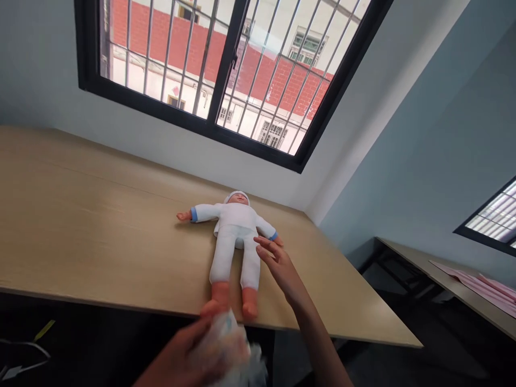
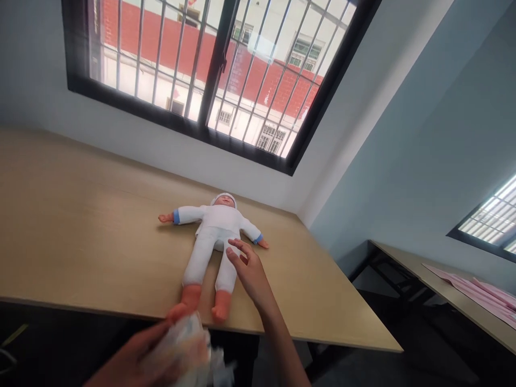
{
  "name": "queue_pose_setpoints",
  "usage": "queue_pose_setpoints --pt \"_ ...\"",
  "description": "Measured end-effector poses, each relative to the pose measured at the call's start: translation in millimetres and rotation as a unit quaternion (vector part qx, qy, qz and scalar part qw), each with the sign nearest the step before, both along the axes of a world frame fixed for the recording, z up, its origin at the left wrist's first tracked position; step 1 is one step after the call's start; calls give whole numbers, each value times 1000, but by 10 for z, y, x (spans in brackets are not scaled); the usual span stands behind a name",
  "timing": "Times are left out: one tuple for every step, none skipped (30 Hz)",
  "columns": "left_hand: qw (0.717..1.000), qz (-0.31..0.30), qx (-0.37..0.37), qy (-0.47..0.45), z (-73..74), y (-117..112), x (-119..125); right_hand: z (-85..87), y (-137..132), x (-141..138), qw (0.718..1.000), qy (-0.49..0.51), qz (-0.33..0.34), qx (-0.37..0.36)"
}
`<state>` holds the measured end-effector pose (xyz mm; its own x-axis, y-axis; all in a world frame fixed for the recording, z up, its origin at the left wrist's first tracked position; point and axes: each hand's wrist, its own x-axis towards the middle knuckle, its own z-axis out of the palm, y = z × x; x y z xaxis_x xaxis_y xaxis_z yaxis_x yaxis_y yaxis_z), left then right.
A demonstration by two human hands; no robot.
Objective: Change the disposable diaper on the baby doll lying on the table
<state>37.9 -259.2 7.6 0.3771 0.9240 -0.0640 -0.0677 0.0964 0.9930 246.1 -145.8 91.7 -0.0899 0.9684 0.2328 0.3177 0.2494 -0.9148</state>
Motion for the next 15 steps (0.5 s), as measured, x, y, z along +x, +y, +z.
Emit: queue_pose_setpoints --pt "1000 14 1 0 22 61 -8 17 -236 -1 999 -7 10 34" --pt "1000 28 8 1 54 118 -22 16 -456 -3 998 -22 13 59" --pt "999 35 16 2 91 166 -39 -7 -654 -4 997 -31 9 74" --pt "999 38 20 -2 133 200 -58 -54 -824 -3 996 -38 8 75" --pt "999 35 18 -10 176 218 -75 -125 -962 2 997 -40 7 73" --pt "999 32 12 -24 216 220 -89 -216 -1068 7 997 -38 5 70" --pt "999 29 3 -41 252 210 -98 -319 -1144 12 996 -37 0 76" --pt "998 24 -6 -56 283 189 -102 -427 -1196 13 995 -33 -9 89" --pt "997 19 -14 -67 308 162 -100 -530 -1230 6 993 -29 -20 110" --pt "997 14 -21 -75 325 132 -95 -619 -1254 -11 990 -25 -35 135" --pt "996 11 -28 -81 334 104 -87 -688 -1275 -40 986 -18 -52 157" --pt "996 9 -33 -86 335 77 -77 -734 -1297 -81 982 -10 -72 174" --pt "995 9 -38 -91 326 55 -67 -756 -1322 -131 978 0 -95 186" --pt "994 11 -42 -95 307 38 -59 -757 -1349 -187 974 8 -114 193" --pt "994 13 -46 -98 280 24 -52 -743 -1378 -245 971 14 -129 199"
